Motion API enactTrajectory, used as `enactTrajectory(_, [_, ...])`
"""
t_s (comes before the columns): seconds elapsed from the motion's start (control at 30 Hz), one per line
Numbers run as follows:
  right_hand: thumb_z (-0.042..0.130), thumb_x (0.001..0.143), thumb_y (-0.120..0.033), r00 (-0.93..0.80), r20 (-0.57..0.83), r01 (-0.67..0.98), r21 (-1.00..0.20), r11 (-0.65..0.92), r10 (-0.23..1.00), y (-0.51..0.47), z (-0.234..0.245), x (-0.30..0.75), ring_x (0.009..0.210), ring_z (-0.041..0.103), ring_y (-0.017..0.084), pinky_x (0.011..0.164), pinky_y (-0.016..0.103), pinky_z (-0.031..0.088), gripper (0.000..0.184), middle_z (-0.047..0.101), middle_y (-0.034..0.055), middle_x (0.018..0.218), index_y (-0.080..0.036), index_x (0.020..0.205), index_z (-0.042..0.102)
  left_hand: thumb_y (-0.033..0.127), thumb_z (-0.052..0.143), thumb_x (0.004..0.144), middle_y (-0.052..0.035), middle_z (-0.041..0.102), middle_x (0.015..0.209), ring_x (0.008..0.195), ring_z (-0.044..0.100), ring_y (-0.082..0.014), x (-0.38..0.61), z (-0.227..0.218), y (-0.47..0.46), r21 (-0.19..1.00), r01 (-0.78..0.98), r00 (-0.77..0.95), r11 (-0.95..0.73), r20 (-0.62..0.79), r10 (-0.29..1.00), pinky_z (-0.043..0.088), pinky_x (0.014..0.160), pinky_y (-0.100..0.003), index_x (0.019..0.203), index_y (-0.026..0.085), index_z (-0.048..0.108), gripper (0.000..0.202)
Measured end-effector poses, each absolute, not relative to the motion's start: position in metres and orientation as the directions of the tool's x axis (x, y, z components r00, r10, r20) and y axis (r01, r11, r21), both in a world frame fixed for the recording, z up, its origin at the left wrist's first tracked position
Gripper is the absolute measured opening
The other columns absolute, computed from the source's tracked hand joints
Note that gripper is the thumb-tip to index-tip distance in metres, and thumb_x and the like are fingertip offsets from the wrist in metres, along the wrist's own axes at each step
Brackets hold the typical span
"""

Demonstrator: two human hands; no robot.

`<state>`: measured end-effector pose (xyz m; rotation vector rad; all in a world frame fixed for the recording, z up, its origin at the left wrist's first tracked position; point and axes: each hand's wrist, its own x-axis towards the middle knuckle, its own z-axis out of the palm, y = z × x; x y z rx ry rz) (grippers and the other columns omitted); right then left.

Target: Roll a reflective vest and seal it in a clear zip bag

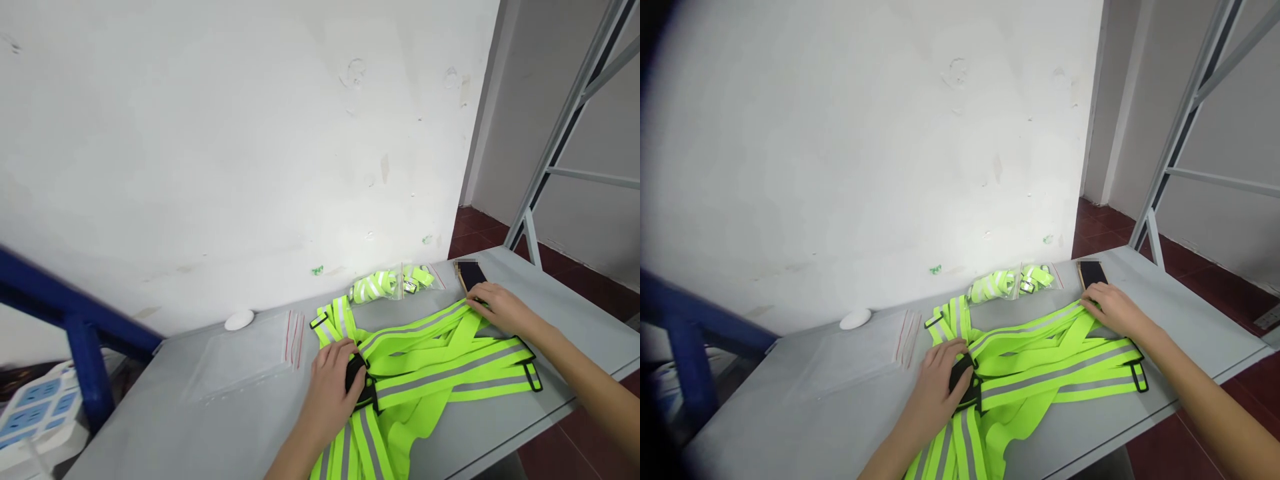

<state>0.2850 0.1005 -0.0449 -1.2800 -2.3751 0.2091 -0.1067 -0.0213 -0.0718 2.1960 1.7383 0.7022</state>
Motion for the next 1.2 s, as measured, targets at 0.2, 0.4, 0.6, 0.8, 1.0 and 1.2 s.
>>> enactTrajectory(0.2, [0.043,0.098,-0.035,-0.627,0.275,0.648,-0.334,0.684,0.729,0.048,-0.021,0.217,0.097,0.060,0.024,0.087,0.040,0.047,0.026,0.067,0.0104,0.101,-0.019,0.104,0.062,0.031,0.047,0.093,-0.0072,0.055,0.125,0.120,0.046,-0.0286,-0.104,-0.079,-0.016,0.468,0.834,0.165,-0.292,0.293,0.942,0.042,0.099,-0.048,0.110,0.024,0.055,0.020])
enactTrajectory(0.4, [0.049,0.097,-0.035,-0.810,0.206,0.471,-0.332,0.818,0.550,0.018,-0.021,0.145,0.092,0.059,0.021,0.085,0.036,0.044,0.021,0.067,0.0062,0.098,-0.020,0.099,0.062,0.035,0.049,0.093,-0.0087,0.050,0.132,0.125,0.045,-0.0282,-0.114,-0.076,-0.015,0.504,0.808,0.159,-0.307,0.315,0.936,0.044,0.100,-0.047,0.112,0.025,0.054,0.022])
enactTrajectory(0.6, [0.050,0.096,-0.036,-0.899,0.211,0.317,-0.293,0.902,0.385,0.012,-0.027,0.116,0.087,0.056,0.018,0.079,0.031,0.040,0.020,0.065,0.0050,0.091,-0.018,0.097,0.061,0.038,0.043,0.096,-0.0075,0.058,0.118,0.110,0.057,-0.0226,-0.139,-0.056,-0.033,0.599,0.759,0.146,-0.255,0.226,0.963,0.049,0.092,-0.035,0.112,0.024,0.055,0.025])
enactTrajectory(0.8, [0.053,0.093,-0.049,-0.906,0.200,0.292,-0.342,0.893,0.373,-0.008,-0.037,0.100,0.093,0.055,0.020,0.085,0.033,0.039,0.033,0.065,0.0057,0.100,-0.019,0.103,0.060,0.033,0.044,0.095,-0.0072,0.060,0.104,0.100,0.056,-0.0231,-0.140,-0.069,-0.043,0.542,0.782,0.222,-0.307,0.218,0.950,0.049,0.086,-0.036,0.102,0.021,0.056,0.018])
enactTrajectory(1.0, [0.053,0.089,-0.059,-0.949,0.218,0.140,-0.347,0.927,0.226,-0.030,-0.034,0.080,0.102,0.052,0.022,0.090,0.035,0.036,0.051,0.064,0.0071,0.112,-0.017,0.118,0.056,0.032,0.047,0.093,-0.0079,0.061,0.103,0.098,0.056,-0.0243,-0.140,-0.074,-0.039,0.508,0.802,0.214,-0.315,0.248,0.945,0.049,0.086,-0.038,0.102,0.021,0.057,0.017])
enactTrajectory(1.2, [0.062,0.088,-0.045,-0.908,0.188,0.228,-0.528,0.818,0.374,-0.011,-0.060,0.065,0.094,0.056,0.017,0.087,0.033,0.037,0.027,0.065,0.0028,0.103,-0.020,0.098,0.065,0.033,0.046,0.093,-0.0072,0.062,0.101,0.097,0.058,-0.0241,-0.152,-0.072,-0.042,0.535,0.790,0.165,-0.300,0.286,0.944,0.050,0.085,-0.037,0.099,0.021,0.057,0.017])
